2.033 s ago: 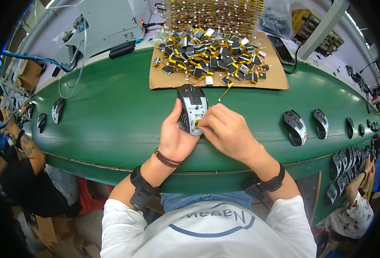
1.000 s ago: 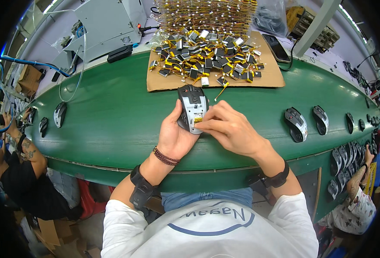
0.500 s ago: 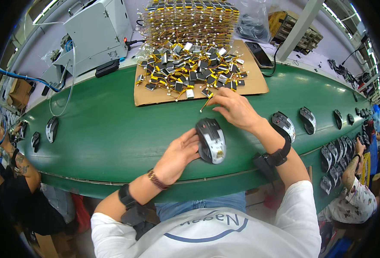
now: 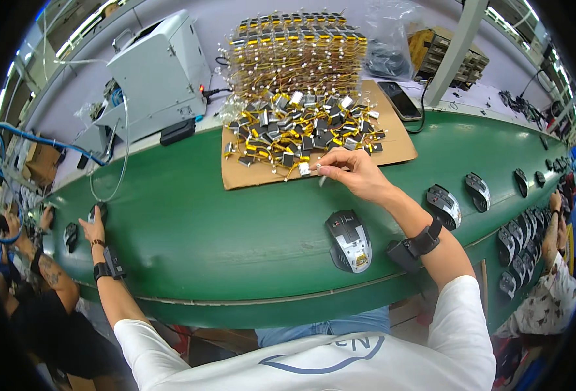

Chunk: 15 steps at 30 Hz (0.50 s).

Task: Installing small battery or component modules into the bottom of computer mouse shells at an assembly line station.

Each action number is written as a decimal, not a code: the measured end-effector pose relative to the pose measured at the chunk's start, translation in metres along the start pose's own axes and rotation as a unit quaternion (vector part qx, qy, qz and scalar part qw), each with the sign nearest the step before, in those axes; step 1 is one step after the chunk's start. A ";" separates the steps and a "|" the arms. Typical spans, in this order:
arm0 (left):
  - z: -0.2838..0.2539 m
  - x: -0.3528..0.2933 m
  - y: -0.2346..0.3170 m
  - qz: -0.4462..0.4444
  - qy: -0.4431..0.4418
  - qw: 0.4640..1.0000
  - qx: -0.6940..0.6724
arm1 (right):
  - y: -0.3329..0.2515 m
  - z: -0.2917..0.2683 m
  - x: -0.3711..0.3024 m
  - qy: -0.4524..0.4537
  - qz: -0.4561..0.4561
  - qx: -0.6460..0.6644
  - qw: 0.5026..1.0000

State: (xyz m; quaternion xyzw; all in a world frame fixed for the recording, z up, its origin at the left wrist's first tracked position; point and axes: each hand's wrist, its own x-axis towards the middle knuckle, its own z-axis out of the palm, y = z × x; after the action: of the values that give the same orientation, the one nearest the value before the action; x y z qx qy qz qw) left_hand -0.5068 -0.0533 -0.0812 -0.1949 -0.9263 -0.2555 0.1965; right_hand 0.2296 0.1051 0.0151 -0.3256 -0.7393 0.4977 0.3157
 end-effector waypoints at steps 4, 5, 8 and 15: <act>-0.004 0.012 0.012 -0.019 -0.127 0.979 0.158 | -0.023 0.004 -0.003 -0.021 0.011 0.159 0.987; -0.008 0.003 0.019 -0.019 -0.089 0.982 0.167 | -0.027 0.005 -0.005 -0.039 0.025 0.183 0.982; -0.030 -0.039 0.066 0.054 -0.126 0.990 0.036 | -0.024 0.008 -0.013 -0.060 0.023 0.320 0.945; -0.180 -0.228 0.229 0.364 -0.280 0.798 -0.390 | -0.047 0.031 -0.022 -0.157 0.040 0.416 0.895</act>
State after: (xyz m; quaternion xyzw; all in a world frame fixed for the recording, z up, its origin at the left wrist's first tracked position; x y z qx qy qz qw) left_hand -0.1604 -0.0295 0.0468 -0.6410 -0.6237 -0.4391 -0.0854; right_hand 0.2102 0.0575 0.0467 -0.1118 -0.4914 0.8164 0.2821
